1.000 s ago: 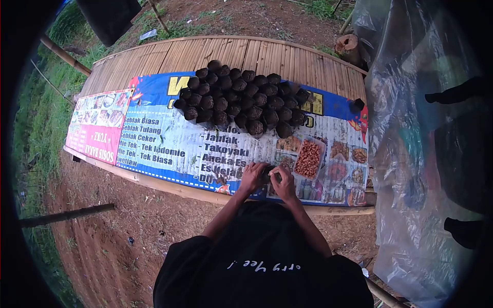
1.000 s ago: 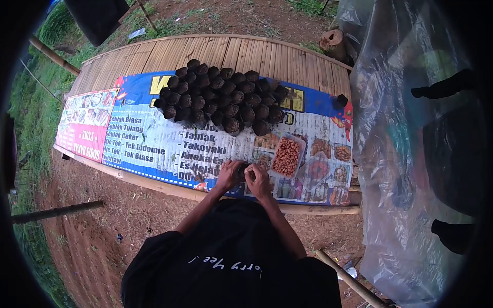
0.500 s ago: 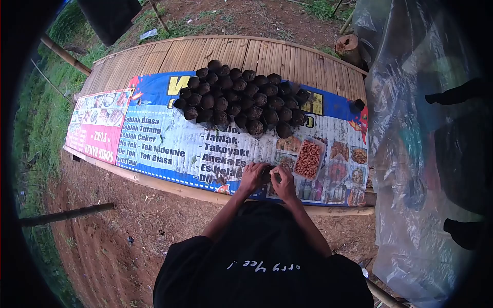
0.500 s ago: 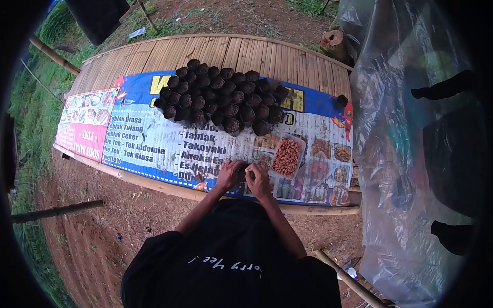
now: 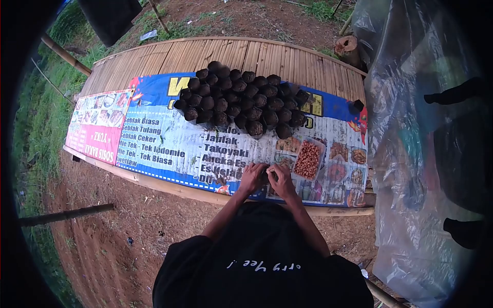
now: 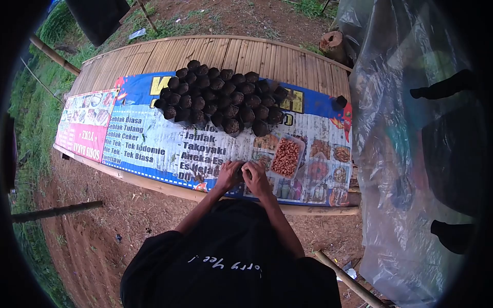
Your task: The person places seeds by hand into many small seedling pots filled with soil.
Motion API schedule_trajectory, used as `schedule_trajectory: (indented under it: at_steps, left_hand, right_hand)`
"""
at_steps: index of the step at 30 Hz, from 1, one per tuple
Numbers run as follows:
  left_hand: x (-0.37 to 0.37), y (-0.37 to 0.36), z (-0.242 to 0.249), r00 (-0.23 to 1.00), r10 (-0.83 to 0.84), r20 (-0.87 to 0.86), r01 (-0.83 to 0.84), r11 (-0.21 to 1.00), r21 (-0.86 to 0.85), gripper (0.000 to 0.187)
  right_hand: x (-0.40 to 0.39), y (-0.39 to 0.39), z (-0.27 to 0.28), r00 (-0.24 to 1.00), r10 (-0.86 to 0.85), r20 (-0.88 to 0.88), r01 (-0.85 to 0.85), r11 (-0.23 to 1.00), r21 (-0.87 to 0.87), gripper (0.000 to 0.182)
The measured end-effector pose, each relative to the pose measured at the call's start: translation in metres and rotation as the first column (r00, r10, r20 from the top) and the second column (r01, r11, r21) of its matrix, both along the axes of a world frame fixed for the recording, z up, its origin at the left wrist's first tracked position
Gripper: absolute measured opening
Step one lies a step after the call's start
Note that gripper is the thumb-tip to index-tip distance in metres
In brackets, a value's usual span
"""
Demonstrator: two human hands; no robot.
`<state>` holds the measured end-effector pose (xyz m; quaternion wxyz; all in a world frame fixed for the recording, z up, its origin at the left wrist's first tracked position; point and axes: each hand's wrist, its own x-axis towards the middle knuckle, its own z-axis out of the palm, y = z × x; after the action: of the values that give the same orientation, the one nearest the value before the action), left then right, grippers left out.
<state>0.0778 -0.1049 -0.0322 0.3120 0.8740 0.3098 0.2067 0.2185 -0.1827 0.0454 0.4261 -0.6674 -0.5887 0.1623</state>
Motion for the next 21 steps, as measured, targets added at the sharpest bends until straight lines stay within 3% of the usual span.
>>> schedule_trajectory:
  at_steps: [5,8,14,18,21]
  left_hand:
    - [-0.002,-0.001,0.003,1.000,0.000,0.002,0.000,1.000,-0.027,0.054]
    - [0.000,0.000,0.003,1.000,-0.004,0.021,0.005,1.000,-0.016,0.054]
    - [-0.001,-0.001,0.003,1.000,0.004,0.023,-0.003,1.000,-0.012,0.056]
    - [0.000,0.000,0.003,1.000,0.008,0.029,-0.009,1.000,0.006,0.056]
    - [0.000,0.000,0.004,0.999,0.015,0.029,-0.015,1.000,0.001,0.054]
  right_hand:
    - [0.004,0.002,0.005,0.999,0.043,0.026,-0.041,0.995,-0.091,0.009]
    - [0.003,0.002,0.002,0.998,0.055,0.021,-0.055,0.998,-0.011,0.009]
    - [0.007,0.001,0.008,0.997,0.064,0.049,-0.059,0.992,-0.108,0.008]
    - [0.008,-0.001,0.007,0.996,0.084,0.038,-0.083,0.996,-0.045,0.008]
    - [0.010,-0.001,0.006,0.996,0.084,0.021,-0.080,0.985,-0.152,0.008]
